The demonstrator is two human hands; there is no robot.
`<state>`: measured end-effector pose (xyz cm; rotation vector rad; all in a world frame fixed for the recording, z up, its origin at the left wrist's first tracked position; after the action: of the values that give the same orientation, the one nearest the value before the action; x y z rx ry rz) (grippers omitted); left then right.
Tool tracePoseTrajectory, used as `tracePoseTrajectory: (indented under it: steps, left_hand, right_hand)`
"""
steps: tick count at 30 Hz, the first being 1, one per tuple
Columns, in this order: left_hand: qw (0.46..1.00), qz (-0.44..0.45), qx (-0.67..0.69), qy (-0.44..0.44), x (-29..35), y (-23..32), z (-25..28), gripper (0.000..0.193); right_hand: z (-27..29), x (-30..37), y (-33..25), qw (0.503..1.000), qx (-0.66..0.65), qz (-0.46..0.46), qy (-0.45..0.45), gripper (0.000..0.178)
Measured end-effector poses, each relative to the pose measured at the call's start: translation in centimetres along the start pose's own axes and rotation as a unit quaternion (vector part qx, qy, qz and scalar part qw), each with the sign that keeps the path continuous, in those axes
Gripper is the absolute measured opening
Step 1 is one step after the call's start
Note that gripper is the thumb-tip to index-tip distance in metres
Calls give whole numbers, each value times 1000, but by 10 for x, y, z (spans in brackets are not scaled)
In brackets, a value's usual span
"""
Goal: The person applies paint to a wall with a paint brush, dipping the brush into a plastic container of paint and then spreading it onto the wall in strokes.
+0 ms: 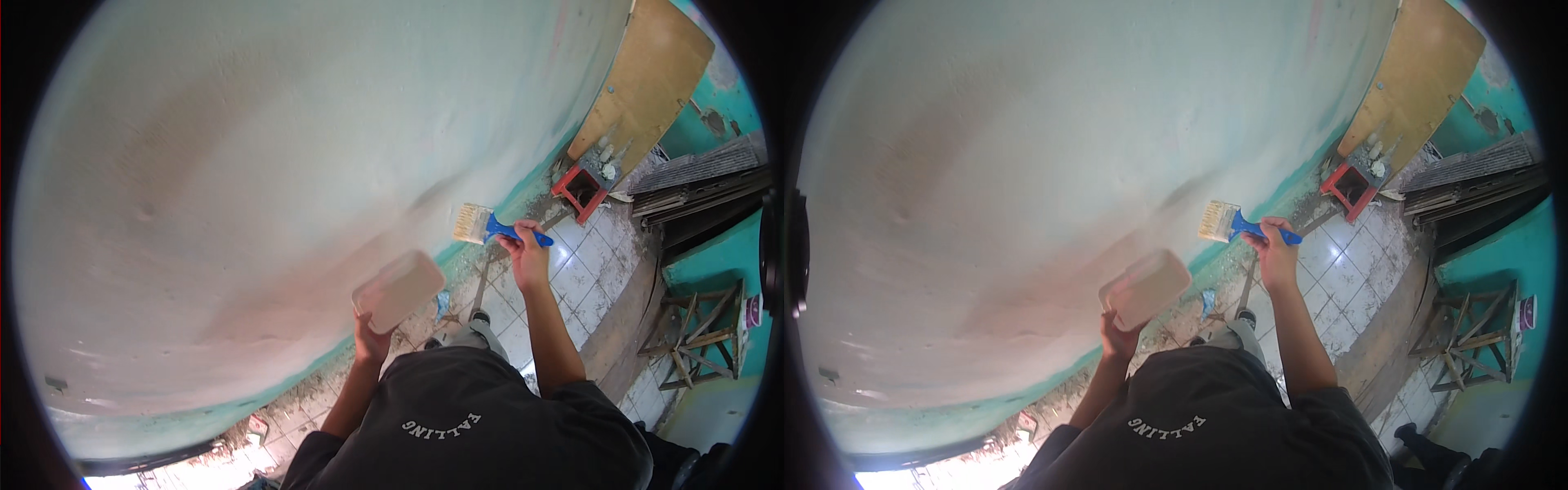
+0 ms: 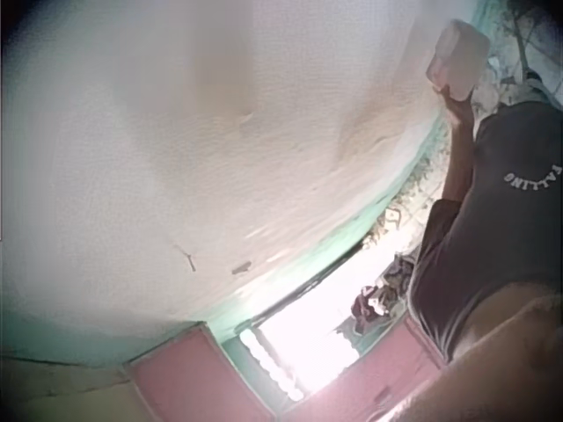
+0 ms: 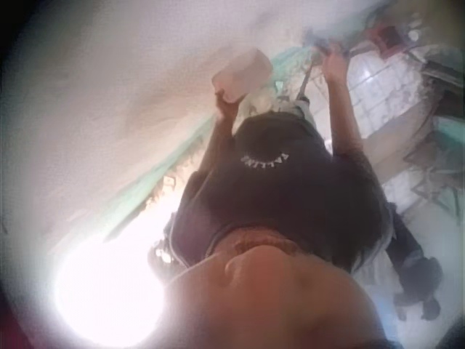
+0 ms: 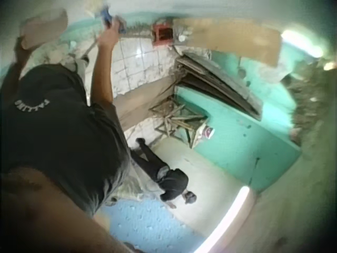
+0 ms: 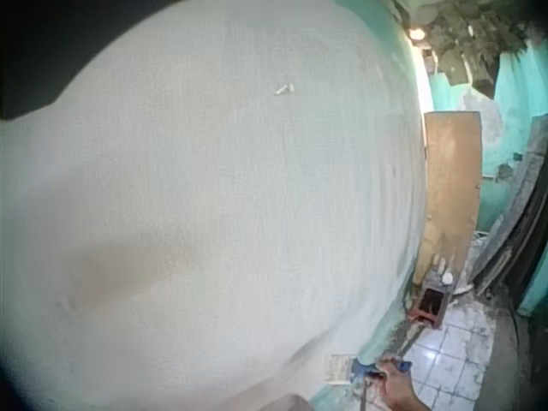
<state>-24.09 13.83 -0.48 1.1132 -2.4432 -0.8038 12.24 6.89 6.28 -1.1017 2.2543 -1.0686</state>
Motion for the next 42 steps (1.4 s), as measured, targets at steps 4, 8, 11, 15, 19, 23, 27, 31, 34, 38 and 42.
tracePoseTrajectory:
  steps: [4, 8, 11, 15, 19, 23, 27, 31, 34, 38, 42]
  left_hand:
    - [999, -14, -35, -24, -29, -7, -14, 68]
    - [993, -44, -90, -57, -46, -14, -51, 68]
    - [988, -53, -114, -89, -59, -24, -75, 69]
    - [987, -42, -104, -118, -74, -43, -103, 67]
    - [988, -33, -97, -117, -88, -66, -131, 65]
    - [988, -43, -84, -124, -96, -93, -152, 65]
    - [991, -39, -69, -108, -99, -120, -172, 66]
    - [995, -16, -68, -69, -95, -145, -190, 69]
    - [996, -14, -66, -60, -93, -162, -197, 70]
    - [993, -35, -84, -69, -91, -182, -206, 70]
    - [996, -24, -66, -49, -86, -199, -212, 70]
  right_hand:
    - [-18, 32, -28, 998, 63, -2, -27, 12]
    - [-55, 49, -50, 982, 168, 24, -88, 13]
    - [-81, 53, -57, 936, 224, 51, -265, 16]
    - [-104, 48, -83, 757, 472, 115, -438, 18]
    - [-88, 32, -99, 691, 528, 179, -460, 18]
    - [-54, 19, -119, 692, 568, 128, -428, 17]
    - [-18, 15, -141, 695, 590, 109, -396, 17]
    - [1, 18, -163, 693, 586, 79, -412, 15]
    - [17, 20, -177, 712, 577, 38, -399, 13]
    - [34, 21, -187, 716, 563, 9, -413, 13]
    - [48, 23, -191, 725, 542, -21, -424, 14]
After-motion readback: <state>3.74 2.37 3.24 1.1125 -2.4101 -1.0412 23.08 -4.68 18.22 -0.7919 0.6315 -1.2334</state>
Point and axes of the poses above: each hand's wrist, its own x-axis away from the middle knuckle, its own z-axis out of the back of the hand, y = z × x, the point moved 5 cm from there along -x, towards the middle knuckle, and after that the axes turned 15 degrees about -y, right-handed, at the moved point
